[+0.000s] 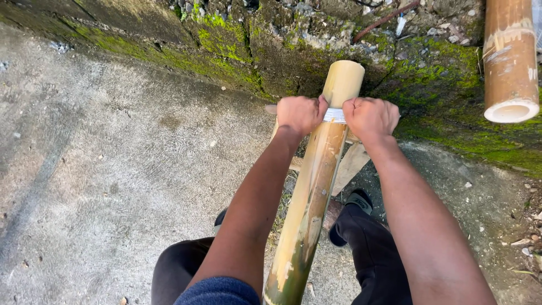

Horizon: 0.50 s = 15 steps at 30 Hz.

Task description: Scraping the outer skin of a bamboo pole with a knife to clean and prepare it.

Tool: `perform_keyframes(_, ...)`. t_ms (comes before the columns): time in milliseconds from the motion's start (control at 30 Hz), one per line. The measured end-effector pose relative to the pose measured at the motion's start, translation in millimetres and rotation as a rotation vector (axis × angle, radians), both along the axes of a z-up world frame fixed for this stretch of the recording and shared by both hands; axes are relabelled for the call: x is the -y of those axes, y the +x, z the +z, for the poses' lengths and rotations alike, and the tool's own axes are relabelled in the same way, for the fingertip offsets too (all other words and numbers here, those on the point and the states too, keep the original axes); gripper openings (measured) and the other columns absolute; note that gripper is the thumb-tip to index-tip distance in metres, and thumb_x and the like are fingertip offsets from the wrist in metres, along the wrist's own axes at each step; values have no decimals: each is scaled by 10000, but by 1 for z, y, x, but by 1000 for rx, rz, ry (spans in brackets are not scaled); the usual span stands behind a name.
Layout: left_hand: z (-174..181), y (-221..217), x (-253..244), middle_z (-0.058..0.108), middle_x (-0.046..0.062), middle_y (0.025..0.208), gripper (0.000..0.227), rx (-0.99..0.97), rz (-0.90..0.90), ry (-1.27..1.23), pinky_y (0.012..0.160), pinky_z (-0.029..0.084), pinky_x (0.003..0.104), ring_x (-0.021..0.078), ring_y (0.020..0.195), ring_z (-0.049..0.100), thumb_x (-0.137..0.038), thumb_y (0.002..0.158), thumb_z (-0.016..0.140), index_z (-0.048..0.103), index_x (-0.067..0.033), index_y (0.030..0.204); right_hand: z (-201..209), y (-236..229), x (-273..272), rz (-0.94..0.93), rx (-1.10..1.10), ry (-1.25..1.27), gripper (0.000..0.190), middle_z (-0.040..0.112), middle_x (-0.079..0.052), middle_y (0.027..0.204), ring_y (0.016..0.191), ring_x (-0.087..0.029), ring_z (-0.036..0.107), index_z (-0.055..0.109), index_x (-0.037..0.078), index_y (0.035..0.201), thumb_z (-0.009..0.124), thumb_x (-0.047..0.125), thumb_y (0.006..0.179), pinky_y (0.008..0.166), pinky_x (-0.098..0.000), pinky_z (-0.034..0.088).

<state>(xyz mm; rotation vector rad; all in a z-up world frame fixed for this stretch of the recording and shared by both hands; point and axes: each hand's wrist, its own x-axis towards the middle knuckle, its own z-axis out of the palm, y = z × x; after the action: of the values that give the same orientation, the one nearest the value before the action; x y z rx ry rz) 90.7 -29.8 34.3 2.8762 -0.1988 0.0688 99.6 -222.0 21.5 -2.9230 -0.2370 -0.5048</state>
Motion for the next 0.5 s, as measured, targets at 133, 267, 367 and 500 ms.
perform_keyframes(133, -4, -2, -1, 698, 42, 563, 637, 23, 17, -40, 480, 508, 396, 230, 480, 663, -418, 1026, 361, 713, -202, 542, 2, -4, -1, 17, -49, 0, 342, 689, -76, 625, 524, -276, 649, 804, 225, 756, 571, 358, 969, 603, -417, 510)
perform_keyframes(267, 3, -1, 0, 690, 37, 550, 643, -35, 5, -20, 474, 510, 394, 222, 467, 659, -416, 1042, 342, 708, -200, 560, 4, -3, -1, -5, -73, 19, 351, 678, -77, 606, 517, -278, 646, 798, 219, 741, 575, 364, 970, 602, -420, 509)
perform_keyframes(367, 3, -1, -1, 692, 38, 559, 637, -58, -12, 21, 475, 511, 397, 219, 472, 663, -413, 1044, 339, 716, -200, 576, 4, -3, -2, -2, -54, 11, 346, 674, -79, 595, 508, -282, 642, 799, 222, 726, 583, 361, 959, 591, -423, 507)
perform_keyframes(500, -2, -3, -1, 701, 44, 584, 639, -31, -10, 13, 510, 515, 392, 228, 495, 671, -410, 1048, 348, 728, -202, 578, 1, -3, 0, -23, -110, -10, 387, 670, -88, 597, 507, -279, 646, 787, 197, 714, 572, 364, 988, 598, -414, 514)
